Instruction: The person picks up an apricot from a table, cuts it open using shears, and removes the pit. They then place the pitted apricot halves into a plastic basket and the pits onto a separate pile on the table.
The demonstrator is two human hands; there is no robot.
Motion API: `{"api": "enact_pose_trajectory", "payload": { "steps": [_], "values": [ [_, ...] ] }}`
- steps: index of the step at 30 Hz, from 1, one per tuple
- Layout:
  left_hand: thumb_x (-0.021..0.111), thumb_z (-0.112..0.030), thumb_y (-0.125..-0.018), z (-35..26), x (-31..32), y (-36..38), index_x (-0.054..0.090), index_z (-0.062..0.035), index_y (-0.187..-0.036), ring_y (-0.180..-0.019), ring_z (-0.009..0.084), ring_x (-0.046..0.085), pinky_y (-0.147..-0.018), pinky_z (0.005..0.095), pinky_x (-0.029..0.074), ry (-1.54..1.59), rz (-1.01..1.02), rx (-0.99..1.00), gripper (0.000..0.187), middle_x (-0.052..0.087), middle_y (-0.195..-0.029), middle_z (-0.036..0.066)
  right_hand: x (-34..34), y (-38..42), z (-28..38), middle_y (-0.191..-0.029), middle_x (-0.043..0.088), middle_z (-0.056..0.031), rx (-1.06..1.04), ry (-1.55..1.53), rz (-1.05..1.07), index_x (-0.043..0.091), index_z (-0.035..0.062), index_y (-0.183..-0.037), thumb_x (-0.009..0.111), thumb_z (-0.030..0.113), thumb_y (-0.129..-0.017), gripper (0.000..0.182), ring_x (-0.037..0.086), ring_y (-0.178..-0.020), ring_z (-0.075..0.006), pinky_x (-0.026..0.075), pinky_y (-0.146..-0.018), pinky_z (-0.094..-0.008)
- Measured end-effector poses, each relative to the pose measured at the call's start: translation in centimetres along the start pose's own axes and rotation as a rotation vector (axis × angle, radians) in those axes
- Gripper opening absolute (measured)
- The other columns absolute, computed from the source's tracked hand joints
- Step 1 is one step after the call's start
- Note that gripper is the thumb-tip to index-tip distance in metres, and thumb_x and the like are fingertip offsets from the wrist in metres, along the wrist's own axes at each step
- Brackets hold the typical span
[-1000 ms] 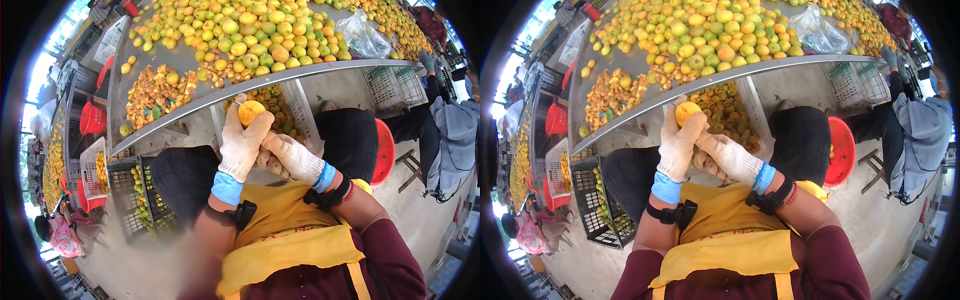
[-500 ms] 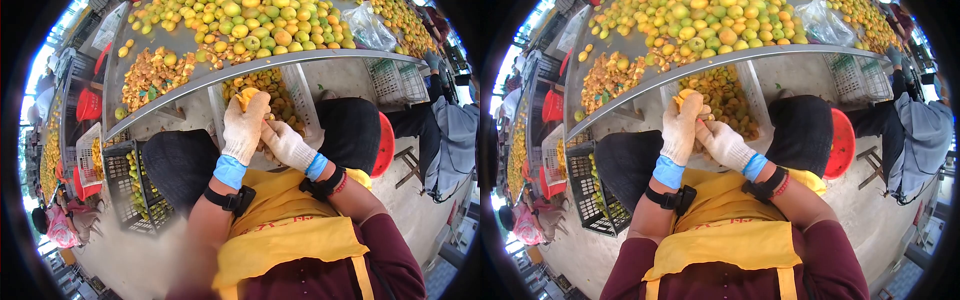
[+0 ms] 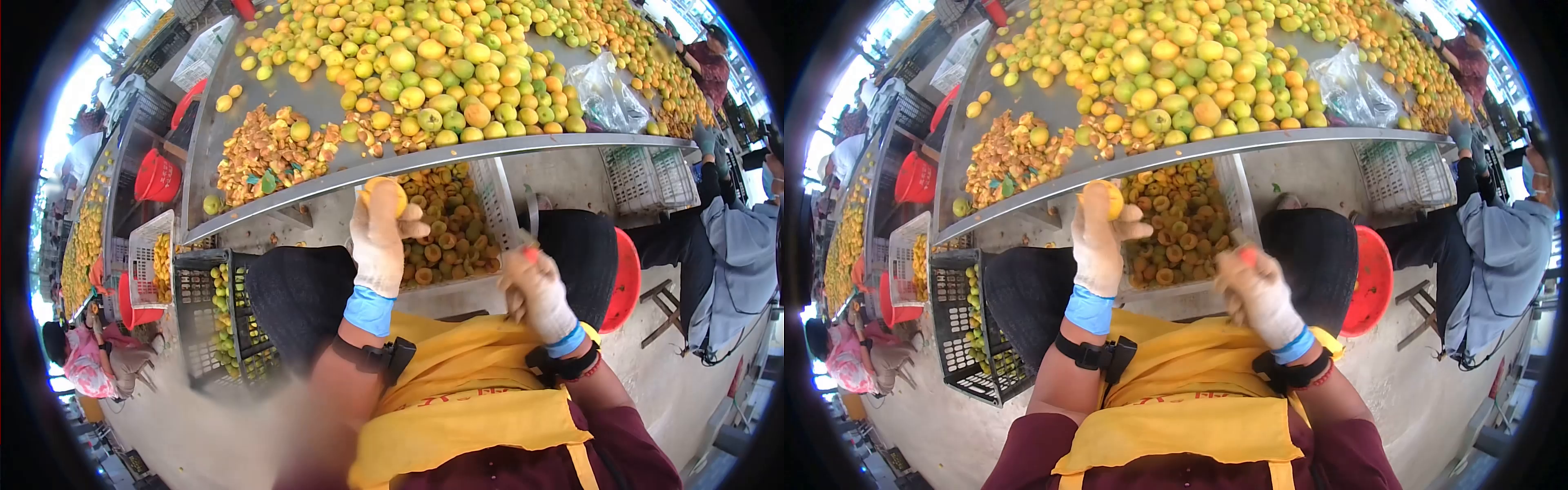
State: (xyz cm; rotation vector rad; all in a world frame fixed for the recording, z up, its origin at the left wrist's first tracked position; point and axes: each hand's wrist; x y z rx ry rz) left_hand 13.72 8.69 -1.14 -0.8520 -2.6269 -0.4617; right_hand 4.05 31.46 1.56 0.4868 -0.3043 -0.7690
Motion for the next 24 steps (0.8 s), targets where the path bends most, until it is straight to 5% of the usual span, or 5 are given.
{"api": "enact_pose_trajectory", "payload": {
  "steps": [6, 9, 13, 16, 24],
  "values": [
    [0.078, -0.058, -0.081, 1.6, 3.2, 3.5, 0.054, -0.0148, -0.141, -0.096, 0.0377, 0.072, -0.081, 0.0426, 0.06, -1.144, 0.394, 0.454, 0.078, 0.073, -0.105, 0.02, 1.9, -2.1, 4.6, -0.081, 0.063, 0.0018, -0.029, 0.204, 0.023, 0.059, 0.0075, -0.139, 0.067, 0.059, -0.093, 0.069, 0.051, -0.056, -0.0054, 0.041, -0.049, -0.0226],
    [0.078, -0.059, -0.081, 0.6, 1.9, 2.9, 0.054, -0.0174, -0.137, -0.084, 0.0394, 0.073, -0.072, 0.0463, 0.06, -1.182, 0.538, 0.475, 0.074, 0.073, -0.095, 0.016, 2.1, -2.1, 6.2, -0.074, 0.057, 0.0046, 0.089, 0.163, 0.271, 0.06, 0.0098, -0.129, 0.063, 0.062, -0.095, 0.062, 0.045, -0.052, -0.0043, 0.034, -0.044, -0.0208],
    [0.076, -0.059, -0.083, -1.2, 2.8, 3.0, 0.058, -0.017, -0.131, -0.081, 0.0397, 0.073, -0.07, 0.0461, 0.059, -1.073, 0.561, 0.364, 0.066, 0.073, -0.092, 0.016, 3.5, -3.9, 3.4, -0.068, 0.054, 0.0064, 0.003, -0.2, 0.27, 0.058, 0.0122, -0.127, 0.064, 0.057, -0.098, 0.053, 0.044, -0.046, -0.0041, 0.03, -0.04, -0.0195],
    [0.074, -0.031, -0.091, -1.4, 2.8, 3.2, 0.064, -0.0048, -0.132, -0.088, 0.0238, 0.074, -0.079, 0.0344, 0.057, -0.859, 0.53, 0.379, 0.05, 0.074, -0.1, 0.013, 3.7, -3.6, 3.6, -0.067, 0.054, 0.0059, 0.046, -0.343, 0.307, 0.058, 0.0133, -0.126, 0.064, 0.053, -0.1, 0.048, 0.043, -0.044, -0.0041, 0.029, -0.039, -0.0198],
    [0.068, -0.018, -0.095, -1.4, 4.3, 4.1, 0.062, 0.0042, -0.133, -0.092, 0.0121, 0.064, -0.078, 0.0255, 0.054, -0.329, 0.473, 0.01, 0.045, 0.069, -0.112, 0.008, 4.1, -4.7, 2.0, -0.071, 0.056, 0.0056, 0.084, -0.527, 0.306, 0.057, 0.0186, -0.127, 0.065, 0.046, -0.101, 0.039, 0.044, -0.045, -0.0038, 0.027, -0.039, -0.0212]
  ]
}}
Point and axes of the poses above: each hand's wrist, its own y-axis away from the middle knuckle, its own x-axis out of the palm, z = x × y
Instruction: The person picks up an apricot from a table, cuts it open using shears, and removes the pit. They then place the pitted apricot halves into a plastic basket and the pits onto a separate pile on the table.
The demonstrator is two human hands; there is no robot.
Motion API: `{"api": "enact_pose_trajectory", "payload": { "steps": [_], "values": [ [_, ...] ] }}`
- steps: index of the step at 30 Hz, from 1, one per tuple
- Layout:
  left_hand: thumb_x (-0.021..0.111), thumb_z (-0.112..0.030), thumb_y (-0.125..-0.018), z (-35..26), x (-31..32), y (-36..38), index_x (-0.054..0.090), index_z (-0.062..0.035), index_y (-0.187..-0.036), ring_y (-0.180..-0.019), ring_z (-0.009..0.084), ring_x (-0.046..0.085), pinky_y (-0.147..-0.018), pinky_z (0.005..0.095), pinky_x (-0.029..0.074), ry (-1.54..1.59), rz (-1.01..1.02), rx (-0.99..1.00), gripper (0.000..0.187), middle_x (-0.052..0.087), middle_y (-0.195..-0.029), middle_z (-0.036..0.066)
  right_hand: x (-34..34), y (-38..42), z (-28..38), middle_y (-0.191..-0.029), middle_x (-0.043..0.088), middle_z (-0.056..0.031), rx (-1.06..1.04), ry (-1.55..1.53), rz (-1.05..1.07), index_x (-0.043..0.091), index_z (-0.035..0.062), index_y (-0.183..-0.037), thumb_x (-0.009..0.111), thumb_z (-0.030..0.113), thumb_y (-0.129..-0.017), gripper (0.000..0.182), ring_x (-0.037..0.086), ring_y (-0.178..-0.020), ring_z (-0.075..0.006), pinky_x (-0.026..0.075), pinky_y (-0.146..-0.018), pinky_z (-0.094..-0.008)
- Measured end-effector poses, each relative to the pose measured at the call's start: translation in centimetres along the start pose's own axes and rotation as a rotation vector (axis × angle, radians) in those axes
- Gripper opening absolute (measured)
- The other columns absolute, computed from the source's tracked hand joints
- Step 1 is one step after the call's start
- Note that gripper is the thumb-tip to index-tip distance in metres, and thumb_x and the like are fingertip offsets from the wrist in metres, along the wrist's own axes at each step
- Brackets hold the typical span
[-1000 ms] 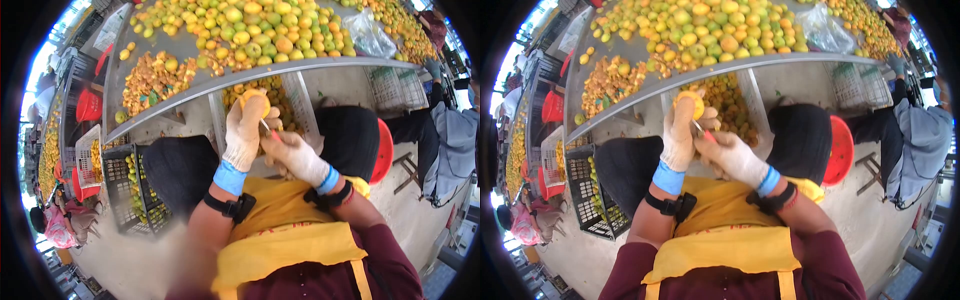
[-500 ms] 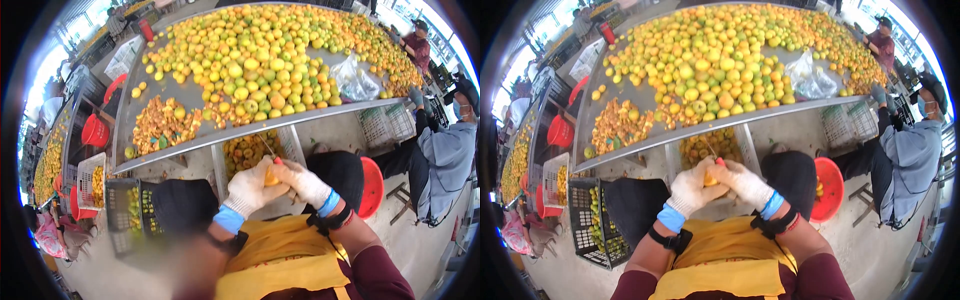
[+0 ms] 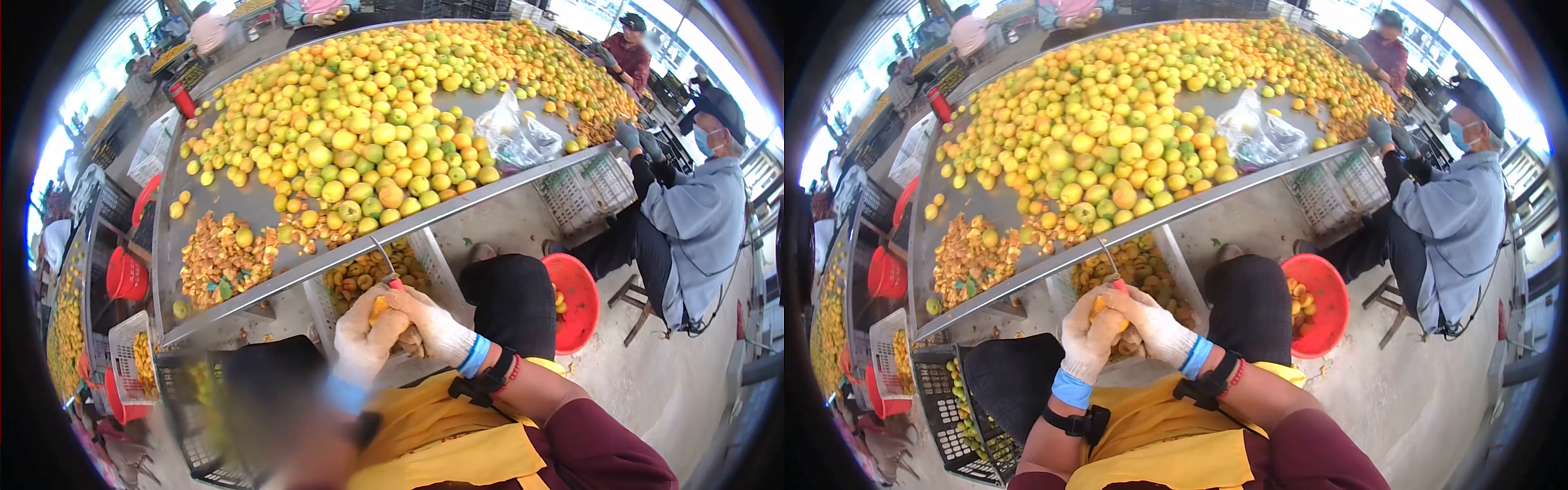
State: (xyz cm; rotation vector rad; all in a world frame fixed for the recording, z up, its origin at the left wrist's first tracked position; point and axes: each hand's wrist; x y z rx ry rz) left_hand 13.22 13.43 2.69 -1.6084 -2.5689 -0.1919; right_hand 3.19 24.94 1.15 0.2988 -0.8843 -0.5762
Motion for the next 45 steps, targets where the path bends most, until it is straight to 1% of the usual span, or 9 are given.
{"api": "enact_pose_trajectory", "payload": {
  "steps": [11, 14, 21, 27, 29, 31, 34, 41, 45],
  "values": [
    [0.066, -0.031, -0.103, 2.9, -0.7, -1.1, 0.069, -0.0034, -0.113, -0.066, 0.0039, 0.056, -0.051, 0.02, 0.043, 0.203, -0.304, -0.108, 0.03, 0.063, -0.087, -0.003, -2.7, -2.4, -1.9, -0.049, 0.041, 0.0044, 0.101, -0.282, 0.239, 0.064, 0.0067, -0.095, 0.045, 0.077, -0.097, 0.073, 0.03, -0.036, -0.0063, 0.021, -0.034, -0.0232],
    [0.056, -0.043, -0.105, 4.2, -2.1, -1.8, 0.068, 0.0007, -0.122, -0.104, 0.0165, 0.062, -0.091, 0.0299, 0.051, 0.086, -0.264, -0.135, 0.049, 0.069, -0.113, 0.009, -3.4, -2.3, -1.4, -0.06, 0.055, -0.0013, 0.038, -0.193, 0.189, 0.063, 0.0057, -0.115, 0.049, 0.072, -0.098, 0.07, 0.032, -0.037, -0.0056, 0.024, -0.035, -0.021],
    [0.06, -0.046, -0.105, 6.5, -4.1, -2.4, 0.051, 0.0036, -0.145, -0.119, 0.0207, 0.06, -0.102, 0.0319, 0.048, -0.183, -0.346, -0.09, 0.065, 0.064, -0.131, 0.015, -3.3, -0.5, 0.9, -0.087, 0.075, -0.0141, -0.047, -0.031, 0.276, 0.059, 0.0092, -0.137, 0.039, 0.057, -0.108, 0.059, 0.036, -0.041, -0.0034, 0.03, -0.037, -0.0213],
    [0.049, -0.038, -0.11, 4.9, -0.5, 0.4, 0.049, -0.0018, -0.138, -0.122, 0.0272, 0.063, -0.1, 0.0409, 0.055, -0.366, -0.109, 0.01, 0.046, 0.06, -0.134, 0.014, -1.3, -1.3, 0.0, -0.097, 0.076, -0.0073, -0.171, 0.58, -0.002, 0.069, 0.0079, -0.122, 0.064, 0.047, -0.099, 0.046, 0.062, -0.07, -0.0089, 0.048, -0.06, -0.0215],
    [0.046, -0.034, -0.112, 4.6, -0.3, -0.6, 0.051, -0.0021, -0.136, -0.121, 0.0296, 0.064, -0.103, 0.0453, 0.056, 0.75, -0.225, -0.335, 0.04, 0.061, -0.133, 0.014, -1.8, -2.2, -0.3, -0.096, 0.074, -0.0035, -0.539, 0.994, -0.211, 0.069, 0.0065, -0.121, 0.064, 0.047, -0.1, 0.046, 0.062, -0.071, -0.0097, 0.049, -0.061, -0.0232],
    [0.045, -0.037, -0.111, 5.2, -0.6, -0.8, 0.053, -0.0009, -0.137, -0.118, 0.0292, 0.066, -0.106, 0.0496, 0.056, 0.734, -0.202, -0.247, 0.045, 0.064, -0.128, 0.014, -2.0, -1.9, 0.6, -0.099, 0.074, -0.0018, -0.595, 1.028, -0.276, 0.068, 0.0052, -0.122, 0.065, 0.038, -0.101, 0.04, 0.066, -0.077, -0.0116, 0.052, -0.067, -0.0253],
    [0.035, -0.046, -0.113, 3.4, -0.8, -0.8, 0.058, -0.0008, -0.134, -0.102, 0.0274, 0.071, -0.09, 0.0421, 0.062, 0.638, -0.187, -0.25, 0.055, 0.069, -0.12, 0.015, -2.1, -1.6, 2.8, -0.101, 0.073, -0.0057, -0.635, 0.394, -0.089, 0.067, 0.0017, -0.125, 0.06, 0.018, -0.103, 0.028, 0.065, -0.076, -0.0118, 0.055, -0.069, -0.0271],
    [0.032, -0.052, -0.112, 2.7, 0.0, -0.3, 0.059, -0.0016, -0.136, -0.102, 0.0277, 0.071, -0.071, 0.0373, 0.062, 0.519, -0.184, -0.152, 0.062, 0.07, -0.12, 0.015, -0.2, -1.7, 6.1, -0.056, 0.033, 0.0107, -0.558, -0.219, 0.317, 0.064, 0.014, -0.091, 0.043, 0.044, -0.112, 0.042, 0.032, -0.043, -0.0055, 0.03, -0.044, -0.0249],
    [0.038, -0.051, -0.111, 2.9, -0.4, 0.0, 0.062, 0.0008, -0.131, -0.093, 0.0253, 0.074, -0.064, 0.0343, 0.064, 0.523, -0.234, -0.139, 0.06, 0.071, -0.116, 0.017, 5.1, -1.6, 5.7, -0.054, 0.036, 0.0086, -0.588, -0.101, -0.094, 0.063, 0.0103, -0.088, 0.046, 0.046, -0.11, 0.046, 0.033, -0.043, -0.0079, 0.033, -0.044, -0.0262]
  ]
}}
Point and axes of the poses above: each hand's wrist, its own y-axis away from the middle knuckle, its own x-axis out of the palm, z = x × y
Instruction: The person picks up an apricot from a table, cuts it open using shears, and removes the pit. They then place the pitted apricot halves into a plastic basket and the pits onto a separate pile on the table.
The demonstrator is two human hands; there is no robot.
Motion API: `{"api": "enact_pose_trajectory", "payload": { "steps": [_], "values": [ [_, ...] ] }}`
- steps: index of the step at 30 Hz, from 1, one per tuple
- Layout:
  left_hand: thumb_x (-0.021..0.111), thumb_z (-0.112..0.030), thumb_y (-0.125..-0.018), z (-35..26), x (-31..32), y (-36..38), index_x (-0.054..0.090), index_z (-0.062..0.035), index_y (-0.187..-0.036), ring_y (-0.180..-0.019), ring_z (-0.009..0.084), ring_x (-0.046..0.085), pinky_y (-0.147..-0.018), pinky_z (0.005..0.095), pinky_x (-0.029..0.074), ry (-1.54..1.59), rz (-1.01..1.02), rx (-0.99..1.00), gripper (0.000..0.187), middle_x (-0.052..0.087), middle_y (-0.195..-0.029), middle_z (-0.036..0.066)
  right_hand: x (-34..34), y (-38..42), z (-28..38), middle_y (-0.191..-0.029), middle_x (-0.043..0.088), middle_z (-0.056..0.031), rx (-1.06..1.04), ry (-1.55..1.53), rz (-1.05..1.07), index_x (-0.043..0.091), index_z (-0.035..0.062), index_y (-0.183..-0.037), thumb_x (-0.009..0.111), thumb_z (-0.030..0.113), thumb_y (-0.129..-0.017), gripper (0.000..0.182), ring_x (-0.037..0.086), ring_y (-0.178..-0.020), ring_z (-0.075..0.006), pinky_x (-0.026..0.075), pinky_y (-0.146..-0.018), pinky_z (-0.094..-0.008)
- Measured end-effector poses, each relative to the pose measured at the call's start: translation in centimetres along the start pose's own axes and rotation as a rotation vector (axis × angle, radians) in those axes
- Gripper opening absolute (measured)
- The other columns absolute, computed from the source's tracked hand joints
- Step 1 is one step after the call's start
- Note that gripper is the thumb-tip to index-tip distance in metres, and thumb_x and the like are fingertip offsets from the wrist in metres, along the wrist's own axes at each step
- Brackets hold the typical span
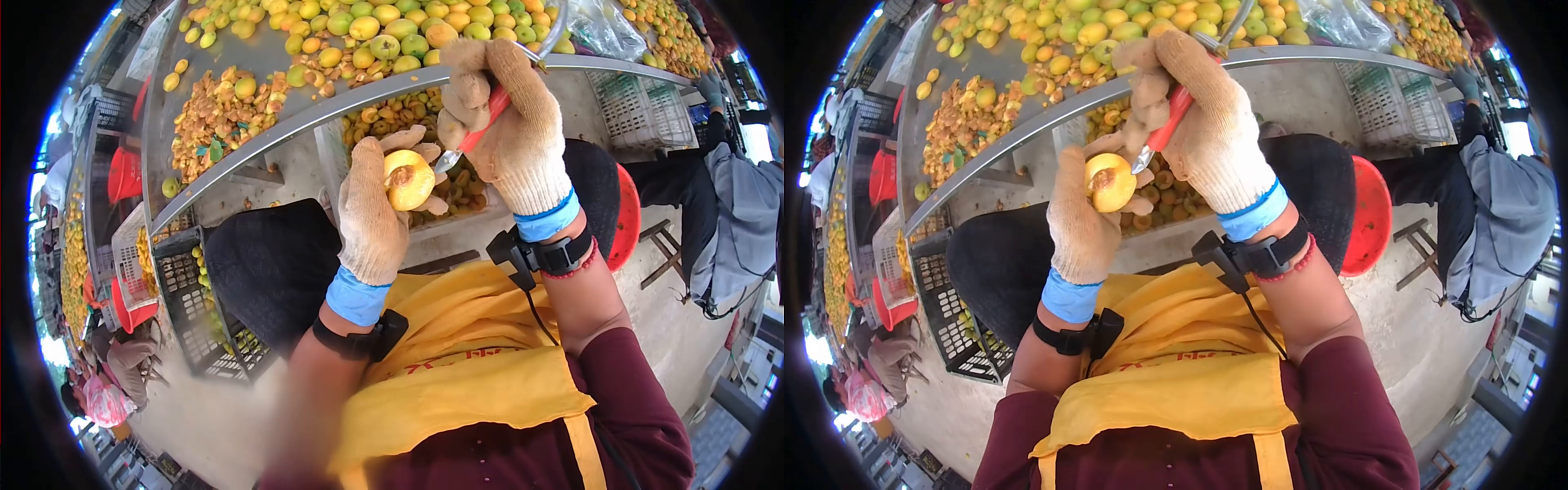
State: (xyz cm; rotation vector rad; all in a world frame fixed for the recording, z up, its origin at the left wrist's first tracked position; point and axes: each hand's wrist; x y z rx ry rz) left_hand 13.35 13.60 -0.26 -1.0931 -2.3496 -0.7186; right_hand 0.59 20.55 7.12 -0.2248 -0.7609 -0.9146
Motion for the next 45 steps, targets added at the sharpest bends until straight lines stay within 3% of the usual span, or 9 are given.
{"api": "enact_pose_trajectory", "payload": {
  "steps": [3, 8, 15, 26, 34, 37, 40, 44, 45],
  "values": [
    [0.04, -0.052, -0.11, -0.7, 0.5, 0.5, 0.064, 0.002, -0.127, -0.088, 0.0244, 0.075, -0.058, 0.0308, 0.063, -0.048, 0.008, -0.013, 0.061, 0.072, -0.111, 0.017, -3.9, -1.7, -1.1, -0.058, 0.05, 0.0021, 0.017, -0.252, 0.385, 0.07, 0.0, -0.1, 0.054, 0.04, -0.107, 0.043, 0.046, -0.047, -0.0104, 0.037, -0.041, -0.0281],
    [0.044, -0.054, -0.108, -0.8, 1.2, 0.7, 0.066, 0.004, -0.117, -0.077, 0.0209, 0.075, -0.047, 0.0267, 0.058, -0.133, -0.098, -0.076, 0.063, 0.073, -0.098, 0.014, -2.4, -0.6, -1.8, -0.056, 0.041, 0.0027, -0.06, -0.022, 0.376, 0.062, 0.0088, -0.089, 0.049, 0.043, -0.109, 0.043, 0.032, -0.041, -0.0113, 0.029, -0.04, -0.028],
    [0.048, -0.05, -0.108, -1.0, 1.6, 0.9, 0.067, 0.004, -0.114, -0.071, 0.0199, 0.075, -0.042, 0.0257, 0.054, -0.311, -0.074, 0.123, 0.058, 0.073, -0.09, 0.012, -2.2, -0.2, -3.1, -0.069, 0.052, -0.0009, -0.045, -0.01, 0.143, 0.061, 0.0105, -0.089, 0.055, 0.039, -0.107, 0.035, 0.048, -0.052, -0.0148, 0.038, -0.044, -0.0301],
    [0.054, -0.039, -0.109, 1.8, 1.0, -0.5, 0.068, 0.0042, -0.116, -0.086, 0.0125, 0.068, -0.075, 0.0277, 0.057, -0.398, -0.208, 0.427, 0.046, 0.072, -0.101, 0.01, -1.5, -1.1, -3.6, -0.073, 0.056, -0.0015, 0.067, -0.192, 0.24, 0.061, 0.0108, -0.091, 0.057, 0.038, -0.107, 0.032, 0.052, -0.057, -0.0149, 0.043, -0.048, -0.0276],
    [0.058, -0.049, -0.103, 3.7, -1.7, -3.7, 0.064, -0.0023, -0.124, -0.086, 0.0145, 0.068, -0.068, 0.0259, 0.057, -0.121, -0.226, 0.047, 0.051, 0.069, -0.106, 0.005, -5.0, -2.4, -6.5, -0.099, 0.062, -0.0072, 0.066, 0.337, 0.321, 0.061, 0.0087, -0.114, 0.055, 0.032, -0.108, 0.024, 0.061, -0.083, -0.0163, 0.052, -0.063, -0.0287],
    [0.053, -0.046, -0.105, 6.0, -4.8, -5.5, 0.059, -0.0067, -0.131, -0.085, 0.0164, 0.071, -0.049, 0.0262, 0.053, -1.223, 0.081, 0.839, 0.048, 0.07, -0.11, 0.005, -6.1, -4.1, -7.5, -0.109, 0.064, -0.0094, 0.012, 0.469, 0.349, 0.061, 0.008, -0.122, 0.055, 0.029, -0.109, 0.026, 0.064, -0.092, -0.0169, 0.055, -0.068, -0.0291],
    [0.047, -0.041, -0.107, 1.9, -0.6, -4.8, 0.06, -0.015, -0.117, -0.066, 0.0132, 0.068, -0.035, 0.024, 0.037, 0.239, -0.158, -0.364, 0.031, 0.069, -0.1, 0.002, -6.3, -6.4, -7.8, -0.119, 0.066, -0.0115, -0.102, 0.399, 0.49, 0.061, 0.0072, -0.131, 0.054, 0.027, -0.109, 0.03, 0.067, -0.102, -0.0174, 0.058, -0.074, -0.0295],
    [0.05, -0.038, -0.106, 2.2, -0.7, -5.1, 0.059, -0.0126, -0.117, -0.068, 0.014, 0.068, -0.038, 0.0239, 0.04, 0.133, -0.179, -0.325, 0.029, 0.068, -0.097, 0.002, -6.7, -9.1, -9.1, -0.053, 0.042, 0.0013, -0.261, -0.116, 0.771, 0.057, 0.011, -0.075, 0.056, 0.041, -0.107, 0.045, 0.037, -0.04, -0.0113, 0.032, -0.038, -0.0295],
    [0.05, -0.038, -0.106, 2.2, -1.2, -5.2, 0.059, -0.0126, -0.117, -0.068, 0.014, 0.068, -0.038, 0.0239, 0.04, 0.133, -0.18, -0.325, 0.029, 0.068, -0.097, 0.002, -7.6, -8.4, -9.0, -0.065, 0.056, -0.002, -0.025, -0.174, 0.652, 0.064, 0.0079, -0.093, 0.057, 0.038, -0.107, 0.033, 0.048, -0.046, -0.0129, 0.039, -0.042, -0.0283]
  ]
}}
Point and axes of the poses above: each hand's wrist, its own y-axis away from the middle knuckle, its own x-axis out of the palm, z = x × y
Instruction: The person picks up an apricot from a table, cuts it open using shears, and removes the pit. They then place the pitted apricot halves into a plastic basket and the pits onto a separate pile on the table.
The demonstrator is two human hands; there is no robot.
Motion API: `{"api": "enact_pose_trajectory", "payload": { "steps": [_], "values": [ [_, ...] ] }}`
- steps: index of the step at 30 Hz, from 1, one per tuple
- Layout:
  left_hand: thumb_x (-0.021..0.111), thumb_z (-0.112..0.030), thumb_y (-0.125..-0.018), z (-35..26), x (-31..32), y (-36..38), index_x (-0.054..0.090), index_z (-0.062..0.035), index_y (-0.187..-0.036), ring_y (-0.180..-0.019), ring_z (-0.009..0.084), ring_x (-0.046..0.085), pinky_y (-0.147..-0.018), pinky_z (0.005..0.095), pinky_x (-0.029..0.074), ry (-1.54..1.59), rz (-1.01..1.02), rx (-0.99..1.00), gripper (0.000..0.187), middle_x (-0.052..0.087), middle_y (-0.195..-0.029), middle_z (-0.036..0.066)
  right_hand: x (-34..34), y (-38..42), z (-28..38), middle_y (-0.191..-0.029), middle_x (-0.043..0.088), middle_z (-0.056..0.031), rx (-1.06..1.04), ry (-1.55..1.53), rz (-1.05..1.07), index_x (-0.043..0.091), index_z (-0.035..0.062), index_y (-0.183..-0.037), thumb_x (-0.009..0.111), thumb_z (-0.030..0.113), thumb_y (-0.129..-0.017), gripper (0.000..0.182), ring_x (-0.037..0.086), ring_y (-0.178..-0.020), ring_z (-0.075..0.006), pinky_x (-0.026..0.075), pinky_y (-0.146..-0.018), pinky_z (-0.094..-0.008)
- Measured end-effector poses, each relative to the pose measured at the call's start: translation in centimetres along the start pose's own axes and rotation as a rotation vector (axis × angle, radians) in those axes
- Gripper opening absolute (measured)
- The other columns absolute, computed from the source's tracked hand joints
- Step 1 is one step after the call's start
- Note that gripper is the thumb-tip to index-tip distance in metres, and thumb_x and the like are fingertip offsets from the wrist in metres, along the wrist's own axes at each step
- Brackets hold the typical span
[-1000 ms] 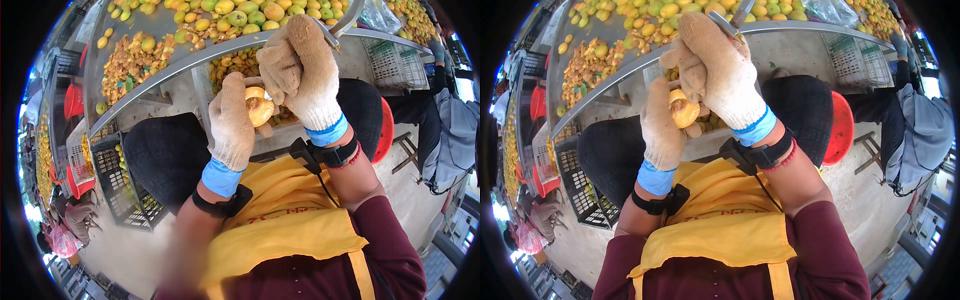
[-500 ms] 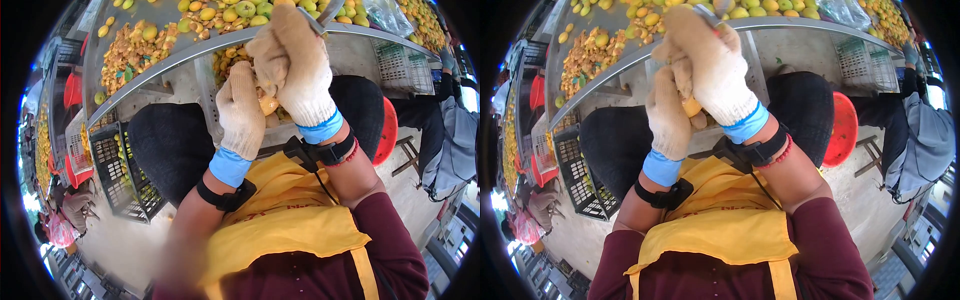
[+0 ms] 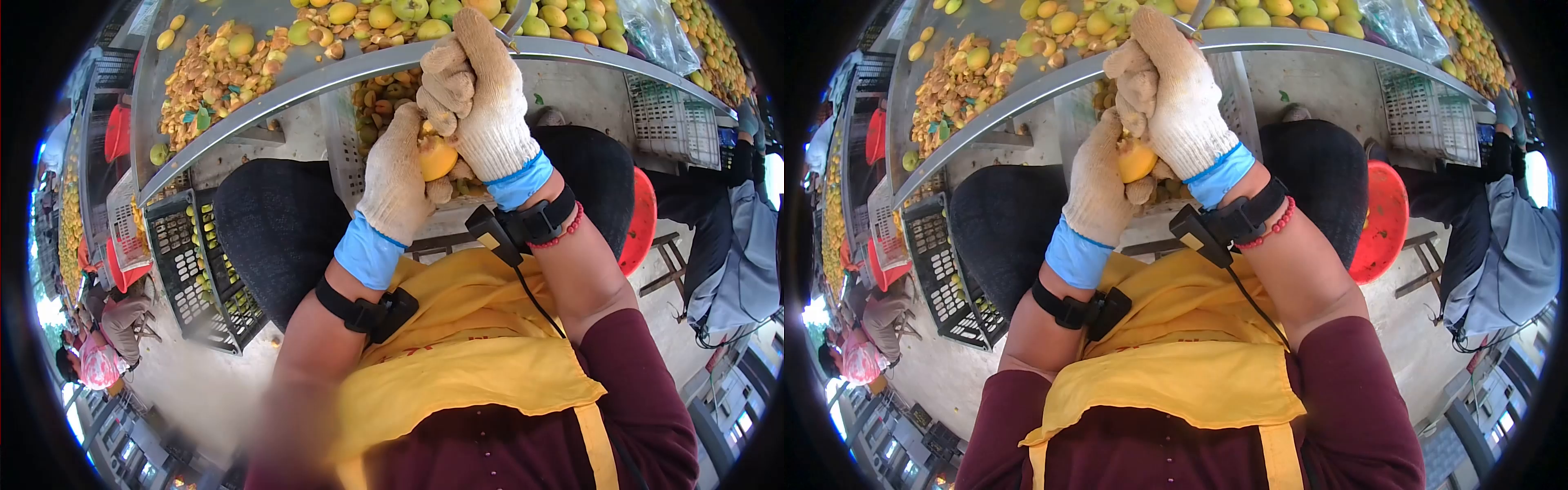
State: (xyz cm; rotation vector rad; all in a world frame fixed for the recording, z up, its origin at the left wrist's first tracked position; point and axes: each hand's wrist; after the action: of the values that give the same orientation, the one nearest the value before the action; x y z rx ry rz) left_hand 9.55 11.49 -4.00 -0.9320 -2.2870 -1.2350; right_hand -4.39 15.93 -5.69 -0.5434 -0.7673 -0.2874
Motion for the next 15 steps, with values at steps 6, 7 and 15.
{"api": "enact_pose_trajectory", "payload": {
  "steps": [6, 7, 15],
  "values": [
    [0.045, -0.022, -0.109, 0.0, -2.8, -1.5, 0.054, -0.0051, -0.13, -0.092, 0.019, 0.07, -0.054, 0.0247, 0.056, -0.293, 0.279, 0.026, 0.028, 0.065, -0.112, 0.006, 4.2, 0.2, -2.5, -0.062, 0.049, 0.0012, -0.028, 0.379, -0.417, 0.066, 0.0095, -0.091, 0.054, 0.041, -0.108, 0.038, 0.041, -0.046, -0.0124, 0.035, -0.043, -0.0285],
    [0.042, -0.022, -0.11, -0.1, -2.8, -1.7, 0.054, -0.0053, -0.129, -0.09, 0.0184, 0.069, -0.053, 0.0247, 0.056, -0.156, 0.287, -0.089, 0.028, 0.065, -0.113, 0.006, 4.4, 0.1, -2.4, -0.058, 0.045, 0.0021, -0.164, 0.501, -0.515, 0.064, 0.0102, -0.086, 0.054, 0.043, -0.108, 0.041, 0.037, -0.043, -0.0121, 0.032, -0.042, -0.0284],
    [0.038, -0.043, -0.111, 2.0, -0.9, -2.3, 0.053, -0.0067, -0.133, -0.08, 0.0235, 0.073, -0.047, 0.0277, 0.056, 0.081, 0.002, -0.038, 0.045, 0.067, -0.114, 0.015, 2.5, 0.1, 0.5, -0.053, 0.045, 0.0028, 0.184, -0.079, -0.425, 0.062, 0.0112, -0.075, 0.054, 0.042, -0.106, 0.044, 0.039, -0.041, -0.0116, 0.033, -0.04, -0.0278]
  ]
}}
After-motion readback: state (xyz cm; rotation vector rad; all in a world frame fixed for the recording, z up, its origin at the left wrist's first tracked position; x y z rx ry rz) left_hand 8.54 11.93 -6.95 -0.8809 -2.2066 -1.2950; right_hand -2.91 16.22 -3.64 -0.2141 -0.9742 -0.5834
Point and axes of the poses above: each hand's wrist, its own y-axis away from the middle knuckle, its own x-axis out of the palm, z = x × y
